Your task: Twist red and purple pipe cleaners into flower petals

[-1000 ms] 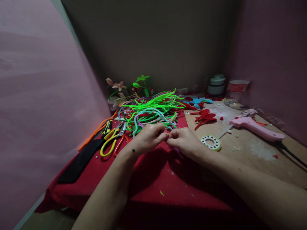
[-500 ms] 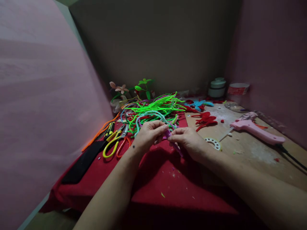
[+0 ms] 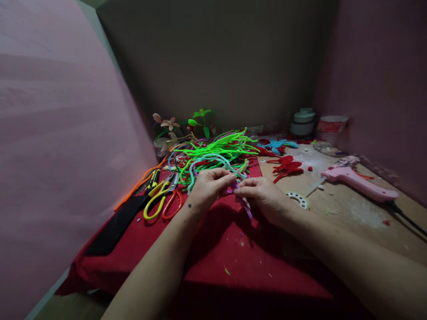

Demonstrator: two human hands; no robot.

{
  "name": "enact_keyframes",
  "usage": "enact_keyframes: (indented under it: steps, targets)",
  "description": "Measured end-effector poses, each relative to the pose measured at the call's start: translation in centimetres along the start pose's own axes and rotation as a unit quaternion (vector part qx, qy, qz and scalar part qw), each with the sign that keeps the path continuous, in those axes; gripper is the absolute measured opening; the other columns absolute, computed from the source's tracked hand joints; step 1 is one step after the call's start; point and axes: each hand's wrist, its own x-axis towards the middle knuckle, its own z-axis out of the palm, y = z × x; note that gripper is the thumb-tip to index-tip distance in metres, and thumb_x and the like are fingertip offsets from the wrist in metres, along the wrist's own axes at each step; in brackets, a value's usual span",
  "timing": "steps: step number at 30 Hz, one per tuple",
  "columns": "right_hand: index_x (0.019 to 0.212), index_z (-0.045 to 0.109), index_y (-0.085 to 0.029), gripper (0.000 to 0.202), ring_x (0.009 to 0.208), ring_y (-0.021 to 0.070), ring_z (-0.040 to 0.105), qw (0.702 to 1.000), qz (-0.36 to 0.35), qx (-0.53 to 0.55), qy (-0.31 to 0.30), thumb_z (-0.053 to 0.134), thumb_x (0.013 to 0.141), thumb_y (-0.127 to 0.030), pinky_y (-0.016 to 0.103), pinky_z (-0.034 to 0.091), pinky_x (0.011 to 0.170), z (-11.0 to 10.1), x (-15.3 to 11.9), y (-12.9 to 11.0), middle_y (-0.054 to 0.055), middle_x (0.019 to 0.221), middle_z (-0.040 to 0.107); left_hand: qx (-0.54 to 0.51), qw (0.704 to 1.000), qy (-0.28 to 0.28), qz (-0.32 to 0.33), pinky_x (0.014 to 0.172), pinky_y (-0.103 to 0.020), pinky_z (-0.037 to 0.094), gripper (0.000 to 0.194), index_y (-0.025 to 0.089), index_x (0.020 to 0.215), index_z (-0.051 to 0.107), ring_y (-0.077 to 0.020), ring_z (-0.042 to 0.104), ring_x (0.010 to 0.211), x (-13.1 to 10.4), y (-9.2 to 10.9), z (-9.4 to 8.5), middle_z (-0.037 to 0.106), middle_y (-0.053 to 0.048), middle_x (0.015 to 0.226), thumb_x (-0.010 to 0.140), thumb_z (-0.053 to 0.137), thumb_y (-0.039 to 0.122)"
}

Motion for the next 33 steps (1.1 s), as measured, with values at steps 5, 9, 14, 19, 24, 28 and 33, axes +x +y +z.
enact_keyframes:
  steps: [5,9,14,19,24,28,33]
  targets:
    - [0.064,0.064,-0.011,0.016,0.044,0.0077,0.044,0.999,-0.012,0.024,-0.020,0.060,0.068,-0.026,0.021,0.032,0.044,-0.3,0.1,0.3,0.000,0.052,0.056,-0.018,1.000,0.007,0.013,0.040,-0.017,0.024,0.024,0.012,0.064,0.059,-0.0038,0.036,0.041,-0.1,0.2,0.4,0.049,0.004,0.048,0.070,0.062,0.034]
    - [0.060,0.065,-0.011,0.016,0.044,0.0080,0.046,1.000,0.002,0.002,-0.020,0.063,0.066,-0.026,0.021,0.032,0.045,-0.4,0.4,0.6,0.002,0.052,0.059,-0.025,0.999,0.023,0.026,0.042,-0.017,0.027,0.020,0.012,0.065,0.061,-0.0038,0.037,0.042,0.0,-0.4,0.6,0.050,0.004,0.050,0.069,0.063,0.031]
    - [0.060,0.063,-0.013,0.018,0.039,0.0076,0.044,1.000,0.027,0.003,0.002,0.065,0.064,-0.031,0.021,0.030,0.038,-0.4,0.6,0.8,0.002,0.052,0.060,-0.011,0.998,0.044,0.054,0.045,-0.018,0.032,0.019,0.013,0.067,0.061,-0.0054,0.042,0.046,0.1,-1.0,0.9,0.054,0.002,0.056,0.069,0.063,0.031]
    - [0.055,0.057,-0.015,0.021,0.033,0.0060,0.040,0.998,0.023,-0.035,0.049,0.062,0.067,-0.030,0.019,0.025,0.033,-0.1,0.4,0.5,-0.001,0.044,0.056,0.014,0.997,0.048,0.056,0.043,-0.018,0.028,0.024,0.013,0.067,0.061,-0.0047,0.037,0.043,-0.1,-0.6,1.1,0.049,0.004,0.050,0.073,0.059,0.036]
    - [0.056,0.059,-0.014,0.022,0.031,0.0057,0.038,0.997,0.024,-0.055,0.052,0.061,0.069,-0.032,0.019,0.024,0.032,0.0,0.4,0.5,-0.002,0.041,0.050,0.002,0.999,0.037,0.037,0.039,-0.018,0.024,0.036,0.013,0.059,0.055,-0.0046,0.035,0.039,-0.2,-0.1,0.9,0.045,0.004,0.044,0.077,0.052,0.043]
    - [0.056,0.058,-0.014,0.020,0.034,0.0070,0.040,0.998,0.014,-0.049,0.045,0.061,0.067,-0.031,0.020,0.025,0.033,-0.2,0.5,0.8,0.000,0.046,0.055,-0.001,0.999,0.034,0.017,0.040,-0.018,0.024,0.023,0.012,0.068,0.062,-0.0039,0.035,0.040,0.0,-0.2,0.9,0.048,0.005,0.046,0.070,0.062,0.035]
    - [0.053,0.058,-0.013,0.017,0.039,0.0066,0.042,0.999,-0.006,-0.028,0.023,0.063,0.063,-0.026,0.020,0.029,0.037,-0.1,0.4,0.5,0.001,0.047,0.056,-0.020,0.998,0.051,0.032,0.043,-0.018,0.030,0.020,0.012,0.070,0.064,-0.0043,0.038,0.042,0.1,-0.7,0.9,0.054,0.003,0.052,0.067,0.064,0.032]
